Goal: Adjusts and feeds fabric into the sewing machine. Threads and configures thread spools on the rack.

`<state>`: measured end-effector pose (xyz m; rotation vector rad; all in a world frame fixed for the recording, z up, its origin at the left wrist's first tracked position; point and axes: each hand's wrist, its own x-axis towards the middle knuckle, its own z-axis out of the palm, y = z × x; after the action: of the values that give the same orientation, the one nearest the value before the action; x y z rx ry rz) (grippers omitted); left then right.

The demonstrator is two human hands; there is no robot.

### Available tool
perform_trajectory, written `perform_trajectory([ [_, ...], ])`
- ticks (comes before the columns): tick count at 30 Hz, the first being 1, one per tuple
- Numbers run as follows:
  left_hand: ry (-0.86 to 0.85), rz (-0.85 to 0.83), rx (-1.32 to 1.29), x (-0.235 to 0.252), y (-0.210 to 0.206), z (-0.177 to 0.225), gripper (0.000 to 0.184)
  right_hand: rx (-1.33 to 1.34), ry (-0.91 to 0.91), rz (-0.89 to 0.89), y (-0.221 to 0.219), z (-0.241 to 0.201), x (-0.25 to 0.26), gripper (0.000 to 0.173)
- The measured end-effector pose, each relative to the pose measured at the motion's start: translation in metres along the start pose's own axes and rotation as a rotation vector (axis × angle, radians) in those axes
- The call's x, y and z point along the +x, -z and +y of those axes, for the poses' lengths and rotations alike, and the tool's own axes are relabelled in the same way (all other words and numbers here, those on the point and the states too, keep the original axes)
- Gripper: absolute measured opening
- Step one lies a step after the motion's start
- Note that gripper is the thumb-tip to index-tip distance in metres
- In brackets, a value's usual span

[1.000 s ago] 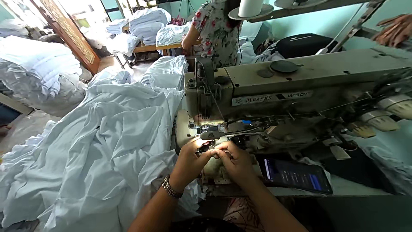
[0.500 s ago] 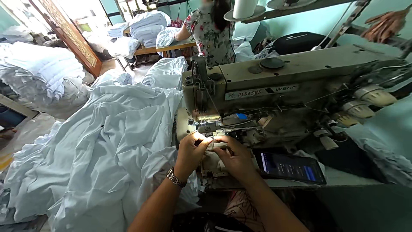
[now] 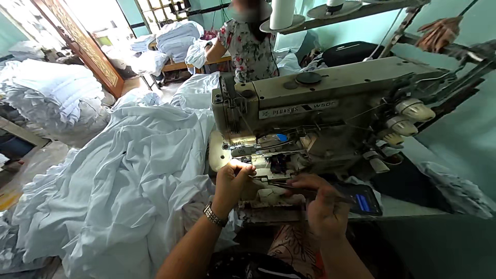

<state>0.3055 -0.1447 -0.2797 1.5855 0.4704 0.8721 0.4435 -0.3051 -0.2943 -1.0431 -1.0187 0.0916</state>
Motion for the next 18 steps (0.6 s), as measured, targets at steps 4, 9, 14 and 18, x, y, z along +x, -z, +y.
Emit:
perform_trajectory([
  [4,0.106,0.009,-0.137,0.001,-0.003,0.0,0.013,0.005,-0.056,-0.015,-0.016,-0.004,-0.001,0.011],
  [9,0.109,0.011,-0.19,0.001,-0.005,-0.004,0.013,-0.109,-0.007,-0.02,-0.035,0.001,-0.006,0.015],
  [14,0.091,0.007,-0.181,0.003,-0.001,-0.006,0.012,-0.143,0.041,-0.041,-0.044,0.008,-0.005,0.012],
  [18,0.062,0.016,-0.19,0.003,0.0,-0.008,0.012,-0.175,0.043,-0.041,-0.046,0.011,-0.004,0.011],
])
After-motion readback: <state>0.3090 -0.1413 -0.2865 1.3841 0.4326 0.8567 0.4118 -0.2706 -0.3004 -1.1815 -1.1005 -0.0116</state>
